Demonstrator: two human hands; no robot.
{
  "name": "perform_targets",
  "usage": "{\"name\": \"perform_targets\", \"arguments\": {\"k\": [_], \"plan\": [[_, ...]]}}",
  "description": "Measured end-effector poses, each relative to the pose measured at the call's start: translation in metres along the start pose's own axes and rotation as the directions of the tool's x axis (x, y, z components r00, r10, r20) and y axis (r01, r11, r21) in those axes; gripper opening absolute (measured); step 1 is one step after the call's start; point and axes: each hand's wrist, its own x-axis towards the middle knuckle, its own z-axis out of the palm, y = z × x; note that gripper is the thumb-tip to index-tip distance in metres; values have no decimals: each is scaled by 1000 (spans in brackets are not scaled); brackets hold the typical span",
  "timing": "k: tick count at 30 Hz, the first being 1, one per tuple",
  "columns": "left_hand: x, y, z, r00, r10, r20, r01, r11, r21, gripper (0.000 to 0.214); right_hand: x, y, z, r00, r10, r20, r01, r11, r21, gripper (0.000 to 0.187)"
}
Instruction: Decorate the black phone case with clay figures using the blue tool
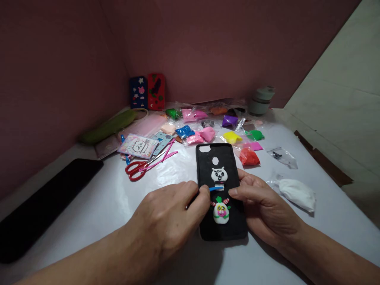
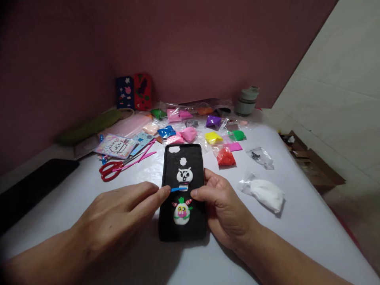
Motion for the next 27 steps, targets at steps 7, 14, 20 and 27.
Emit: {"name": "perform_targets", "arguments": {"k": [7,14,20,27], "plan": [[-3,-1,-1,997,-65,-35,65,998,-13,24,-1,0,-3,999,-1,34,0,999,41,30],[-3,0,1,999,-21,-31,20,999,-33,26,0,-1,-2,1000,-9,16,8,1000,18,29],[-3,-1,0,1000,-5,-23,5,1000,-25,27,0,-1,-1,1000,-7,17,6,999,49,27],[-3,-1,0,1000,1,-25,-2,999,-41,27,1,0,-3,1000,-9,-8,9,999,32,28]]}}
